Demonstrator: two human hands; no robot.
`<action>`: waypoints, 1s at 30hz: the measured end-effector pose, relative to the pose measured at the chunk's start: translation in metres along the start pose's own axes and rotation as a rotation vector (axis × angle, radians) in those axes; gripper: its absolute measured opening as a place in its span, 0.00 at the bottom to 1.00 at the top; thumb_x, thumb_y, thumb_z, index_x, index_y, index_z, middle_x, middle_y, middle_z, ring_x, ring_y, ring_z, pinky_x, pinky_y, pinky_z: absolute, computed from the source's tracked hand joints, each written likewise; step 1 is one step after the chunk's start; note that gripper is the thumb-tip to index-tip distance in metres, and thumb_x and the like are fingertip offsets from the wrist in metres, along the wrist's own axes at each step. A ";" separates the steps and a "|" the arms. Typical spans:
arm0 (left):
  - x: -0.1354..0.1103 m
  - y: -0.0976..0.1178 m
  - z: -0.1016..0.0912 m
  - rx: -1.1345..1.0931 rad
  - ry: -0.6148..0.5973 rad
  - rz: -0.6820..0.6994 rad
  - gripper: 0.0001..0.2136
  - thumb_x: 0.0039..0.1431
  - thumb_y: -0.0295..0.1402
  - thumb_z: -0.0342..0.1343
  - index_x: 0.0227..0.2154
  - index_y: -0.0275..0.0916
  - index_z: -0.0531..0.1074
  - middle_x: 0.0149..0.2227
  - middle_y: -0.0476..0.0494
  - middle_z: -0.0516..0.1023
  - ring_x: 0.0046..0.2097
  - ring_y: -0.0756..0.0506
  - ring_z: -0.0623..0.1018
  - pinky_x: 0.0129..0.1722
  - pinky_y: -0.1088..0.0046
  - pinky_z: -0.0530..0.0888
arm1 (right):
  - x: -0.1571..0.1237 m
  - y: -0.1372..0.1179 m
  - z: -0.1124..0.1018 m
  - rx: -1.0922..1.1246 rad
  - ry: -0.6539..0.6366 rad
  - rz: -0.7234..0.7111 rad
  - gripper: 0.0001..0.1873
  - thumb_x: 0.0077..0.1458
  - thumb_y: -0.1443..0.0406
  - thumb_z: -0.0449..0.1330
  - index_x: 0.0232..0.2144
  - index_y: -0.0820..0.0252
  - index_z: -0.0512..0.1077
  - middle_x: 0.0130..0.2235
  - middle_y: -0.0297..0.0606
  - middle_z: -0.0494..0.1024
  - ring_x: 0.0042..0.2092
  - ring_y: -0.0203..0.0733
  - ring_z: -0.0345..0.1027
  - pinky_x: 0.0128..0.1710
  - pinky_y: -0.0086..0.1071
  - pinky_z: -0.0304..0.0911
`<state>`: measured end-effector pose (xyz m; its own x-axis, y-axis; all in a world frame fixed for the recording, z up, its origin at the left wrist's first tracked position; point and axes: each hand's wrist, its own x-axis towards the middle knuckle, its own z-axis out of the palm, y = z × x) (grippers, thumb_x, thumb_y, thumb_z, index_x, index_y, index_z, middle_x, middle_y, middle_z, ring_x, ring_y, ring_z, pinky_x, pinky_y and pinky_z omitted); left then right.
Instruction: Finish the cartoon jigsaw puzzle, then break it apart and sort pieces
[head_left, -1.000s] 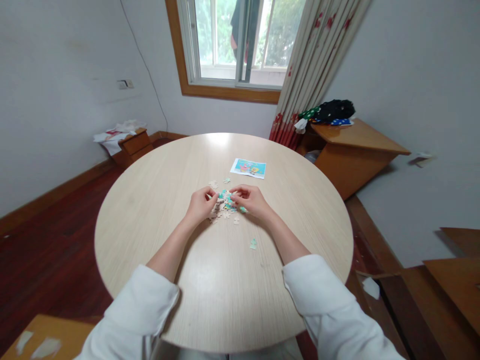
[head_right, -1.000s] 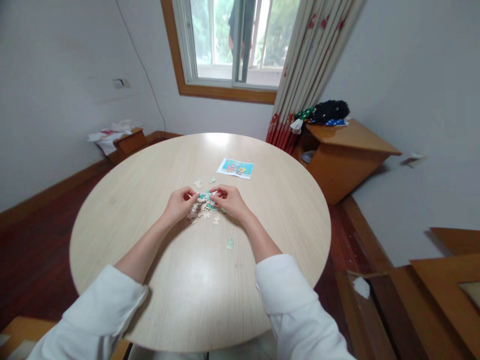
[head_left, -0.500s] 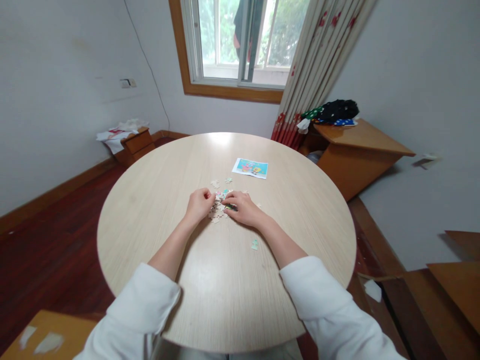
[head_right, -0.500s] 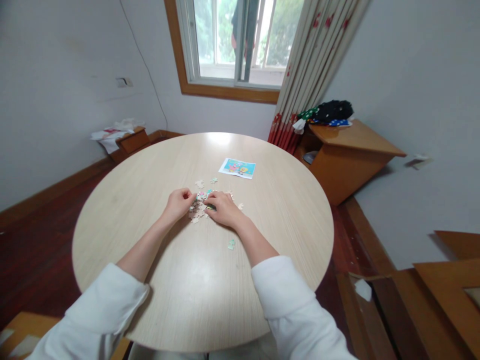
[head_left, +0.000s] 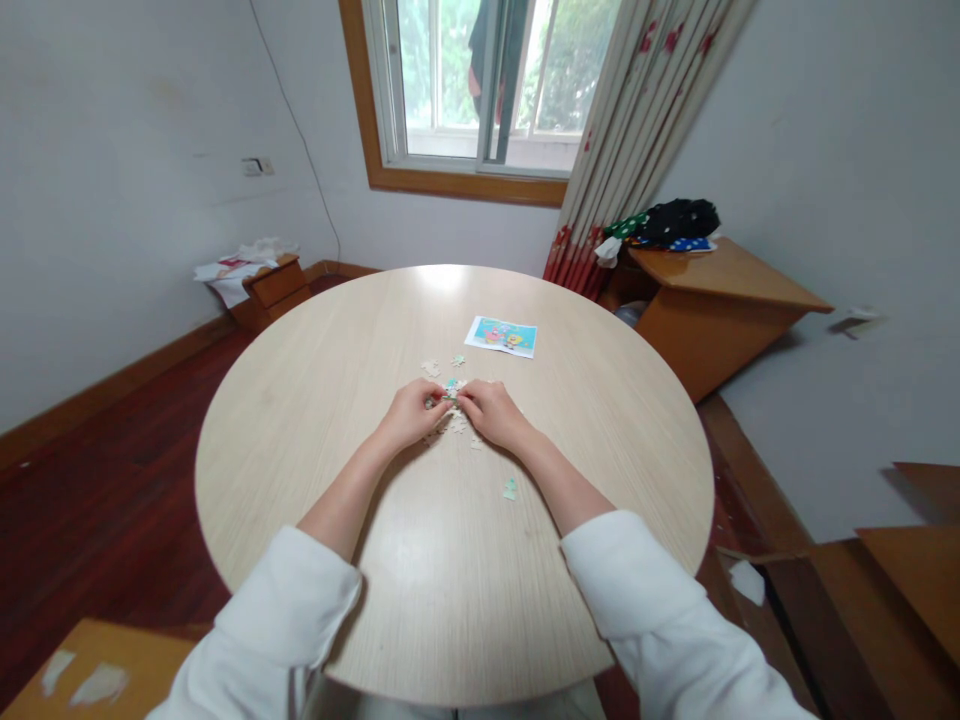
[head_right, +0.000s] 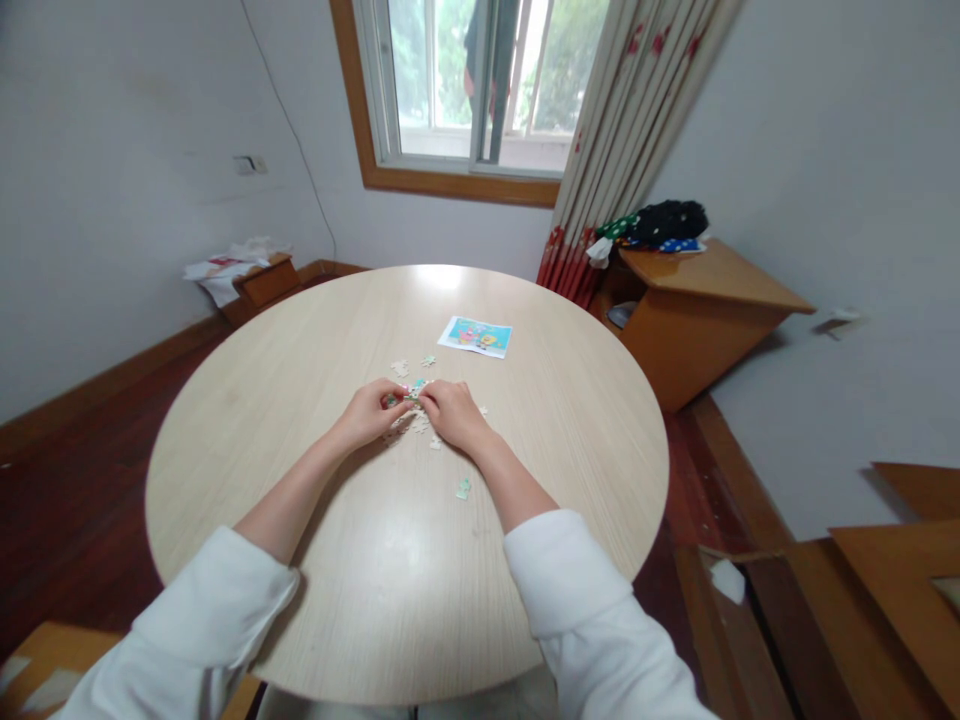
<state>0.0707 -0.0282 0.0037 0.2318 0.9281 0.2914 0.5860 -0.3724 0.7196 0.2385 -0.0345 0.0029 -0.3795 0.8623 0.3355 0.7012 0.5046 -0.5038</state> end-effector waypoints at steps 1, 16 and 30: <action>0.000 0.000 0.000 0.005 0.003 0.001 0.06 0.48 0.35 0.56 0.25 0.38 0.73 0.27 0.47 0.75 0.30 0.48 0.71 0.32 0.73 0.67 | 0.000 0.000 0.000 0.040 0.011 0.008 0.09 0.58 0.68 0.53 0.31 0.62 0.73 0.32 0.40 0.76 0.35 0.38 0.66 0.38 0.31 0.54; 0.002 -0.001 -0.006 0.032 0.139 -0.156 0.13 0.51 0.37 0.54 0.15 0.39 0.64 0.18 0.52 0.66 0.24 0.50 0.66 0.26 0.73 0.60 | 0.000 -0.003 -0.003 0.131 0.050 0.053 0.12 0.58 0.68 0.51 0.35 0.62 0.75 0.37 0.44 0.78 0.40 0.41 0.69 0.43 0.35 0.60; -0.005 -0.012 -0.029 0.288 -0.246 0.004 0.39 0.38 0.42 0.65 0.56 0.40 0.60 0.58 0.35 0.63 0.59 0.34 0.62 0.56 0.56 0.59 | -0.009 -0.002 -0.009 -0.036 -0.203 0.023 0.33 0.50 0.58 0.63 0.57 0.54 0.60 0.57 0.45 0.65 0.59 0.49 0.55 0.57 0.47 0.46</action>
<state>0.0396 -0.0281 0.0122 0.3934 0.9129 0.1086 0.7712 -0.3920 0.5016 0.2460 -0.0431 0.0080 -0.4743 0.8667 0.1547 0.7308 0.4856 -0.4797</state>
